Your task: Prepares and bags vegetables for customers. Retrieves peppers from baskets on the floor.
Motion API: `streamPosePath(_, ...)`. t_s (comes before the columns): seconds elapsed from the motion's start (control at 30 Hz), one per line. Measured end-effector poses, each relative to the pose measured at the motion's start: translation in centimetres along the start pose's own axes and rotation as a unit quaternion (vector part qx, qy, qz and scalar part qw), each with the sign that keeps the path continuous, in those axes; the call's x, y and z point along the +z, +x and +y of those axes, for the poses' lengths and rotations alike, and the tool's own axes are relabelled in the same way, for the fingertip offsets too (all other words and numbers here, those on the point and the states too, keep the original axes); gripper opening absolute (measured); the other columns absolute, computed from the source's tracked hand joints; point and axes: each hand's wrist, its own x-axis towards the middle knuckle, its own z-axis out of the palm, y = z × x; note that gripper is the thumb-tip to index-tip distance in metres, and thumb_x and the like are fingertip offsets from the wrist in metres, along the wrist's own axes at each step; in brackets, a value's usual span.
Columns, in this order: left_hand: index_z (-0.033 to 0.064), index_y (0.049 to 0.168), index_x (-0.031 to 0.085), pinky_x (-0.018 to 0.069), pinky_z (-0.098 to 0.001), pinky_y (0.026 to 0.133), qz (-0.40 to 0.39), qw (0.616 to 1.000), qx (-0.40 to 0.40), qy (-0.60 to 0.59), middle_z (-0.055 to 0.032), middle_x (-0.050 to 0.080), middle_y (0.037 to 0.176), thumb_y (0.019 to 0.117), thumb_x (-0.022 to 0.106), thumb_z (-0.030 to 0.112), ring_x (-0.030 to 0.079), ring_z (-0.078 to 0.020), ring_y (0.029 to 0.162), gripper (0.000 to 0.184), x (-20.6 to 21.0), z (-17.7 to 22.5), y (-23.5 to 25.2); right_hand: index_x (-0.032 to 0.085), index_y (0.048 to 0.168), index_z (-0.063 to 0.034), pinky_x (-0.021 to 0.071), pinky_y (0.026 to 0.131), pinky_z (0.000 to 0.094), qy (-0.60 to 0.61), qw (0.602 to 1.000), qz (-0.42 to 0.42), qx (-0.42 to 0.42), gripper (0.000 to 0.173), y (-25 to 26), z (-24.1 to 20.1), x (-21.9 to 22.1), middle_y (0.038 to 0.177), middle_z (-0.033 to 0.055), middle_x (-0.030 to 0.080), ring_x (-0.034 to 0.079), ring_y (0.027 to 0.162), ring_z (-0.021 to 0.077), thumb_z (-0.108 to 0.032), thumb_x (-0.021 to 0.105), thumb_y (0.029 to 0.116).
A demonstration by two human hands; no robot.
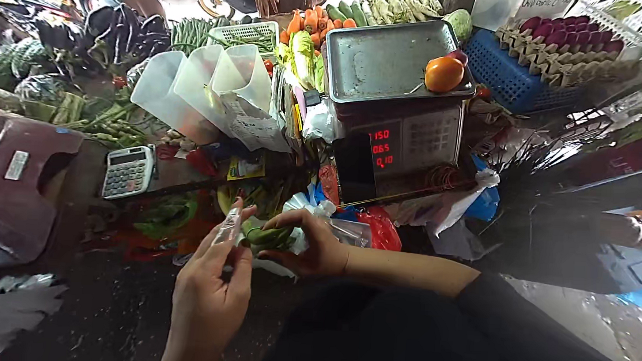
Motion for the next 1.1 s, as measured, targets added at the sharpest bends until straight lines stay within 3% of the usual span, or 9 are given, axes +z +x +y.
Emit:
streamPosePath(0.27, 0.0042, 0.127, 0.069, 0.0569, -0.0236, 0.076, -0.013, 0.998, -0.029, -0.054, -0.0067, 0.071, 0.126, 0.1003, 0.045, 0.016, 0.068, -0.0047, 0.092, 0.038, -0.2, 0.2, -1.3, 0.064, 0.129, -0.0004, 0.0538, 0.099, 0.0530, -0.202, 0.895, -0.313, 0.244, 0.034, -1.8, 0.9, -0.4, 0.124, 0.0206, 0.069, 0.068, 0.115, 0.0340, -0.016, 0.064, 0.0984)
streamPosePath(0.33, 0.0042, 0.117, 0.074, 0.0586, -0.0261, 0.086, 0.015, 0.998, -0.052, -0.026, -0.0074, 0.074, 0.114, 0.1019, 0.049, 0.016, 0.070, -0.0080, 0.097, 0.031, -0.5, -0.1, -2.4, 0.057, 0.144, -0.0057, 0.0500, 0.107, 0.0527, -0.230, 0.868, -0.341, 0.278, 0.050, -1.9, -0.1, -0.5, 0.136, 0.0180, 0.065, 0.064, 0.125, 0.0327, -0.028, 0.065, 0.1000)
streamPosePath(0.5, 0.0052, 0.079, 0.070, 0.0483, -0.0212, 0.060, 0.033, 0.988, -0.146, -0.038, -0.0020, 0.063, 0.070, 0.1014, 0.061, 0.028, 0.058, -0.0049, 0.064, 0.033, -2.6, -0.4, -6.8, 0.048, 0.151, -0.0040, 0.0521, 0.098, 0.0616, -0.323, 0.808, -0.424, 0.251, 0.080, -3.2, -1.6, -0.7, 0.126, 0.0231, 0.068, 0.067, 0.115, 0.0424, -0.059, 0.062, 0.0949)
streamPosePath(0.57, 0.0055, 0.080, 0.068, 0.0413, -0.0186, 0.054, 0.032, 0.963, -0.238, -0.121, 0.0024, 0.057, 0.066, 0.0986, 0.066, 0.029, 0.050, -0.0015, 0.057, 0.030, -2.9, 0.7, -9.2, 0.045, 0.154, -0.0060, 0.0525, 0.095, 0.0620, -0.320, 0.761, -0.512, 0.238, 0.086, -3.2, -2.3, -0.8, 0.125, 0.0254, 0.068, 0.067, 0.113, 0.0456, -0.060, 0.068, 0.0908)
streamPosePath(0.63, 0.0057, 0.102, 0.068, 0.0494, -0.0188, 0.059, 0.073, 0.913, -0.317, -0.248, 0.0049, 0.063, 0.075, 0.0949, 0.068, 0.019, 0.057, -0.0008, 0.062, 0.015, -2.7, 2.3, -11.6, 0.053, 0.149, -0.0060, 0.0509, 0.099, 0.0613, -0.292, 0.742, -0.576, 0.180, 0.068, -3.1, -1.8, -0.8, 0.128, 0.0255, 0.066, 0.064, 0.118, 0.0457, -0.034, 0.076, 0.0914)
streamPosePath(0.77, 0.0000, 0.146, 0.044, 0.0551, -0.0339, 0.099, 0.202, 0.812, -0.325, -0.441, -0.0093, 0.069, 0.126, 0.0988, 0.059, 0.004, 0.067, -0.0159, 0.114, 0.050, 0.8, 6.3, -17.7, 0.071, 0.131, -0.0129, 0.0505, 0.104, 0.0574, -0.204, 0.761, -0.614, -0.056, 0.046, -4.9, 1.4, -1.4, 0.118, 0.0148, 0.075, 0.069, 0.116, 0.0364, 0.005, 0.065, 0.0891)
streamPosePath(0.9, 0.0042, 0.149, 0.043, 0.0547, -0.0239, 0.086, 0.369, 0.728, -0.399, -0.418, -0.0061, 0.060, 0.143, 0.0990, 0.055, 0.003, 0.065, -0.0073, 0.110, 0.052, 4.5, 12.5, -23.7, 0.079, 0.114, -0.0174, 0.0514, 0.096, 0.0573, -0.124, 0.703, -0.683, -0.151, 0.025, -7.4, 3.0, -0.5, 0.079, 0.0067, 0.077, 0.075, 0.083, 0.0295, -0.021, 0.068, 0.0911)
streamPosePath(1.03, 0.0020, 0.144, 0.049, 0.0535, -0.0316, 0.097, 0.515, 0.675, -0.440, -0.294, -0.0089, 0.060, 0.141, 0.0983, 0.055, 0.006, 0.062, -0.0129, 0.120, 0.046, 6.0, 20.3, -30.2, 0.073, 0.128, -0.0148, 0.0426, 0.102, 0.0681, -0.085, 0.536, -0.830, -0.129, 0.041, -10.8, -0.8, 3.6, 0.107, 0.0164, 0.076, 0.068, 0.108, 0.0429, -0.039, 0.069, 0.0959)
streamPosePath(1.1, 0.0018, 0.141, 0.053, 0.0535, -0.0329, 0.099, 0.550, 0.660, -0.463, -0.216, -0.0094, 0.061, 0.138, 0.0980, 0.059, 0.008, 0.062, -0.0127, 0.119, 0.043, 7.0, 24.0, -33.3, 0.073, 0.129, -0.0144, 0.0473, 0.097, 0.0675, -0.003, 0.537, -0.832, -0.140, 0.038, -14.0, -3.9, 6.0, 0.108, 0.0145, 0.077, 0.070, 0.107, 0.0404, -0.032, 0.071, 0.0945)
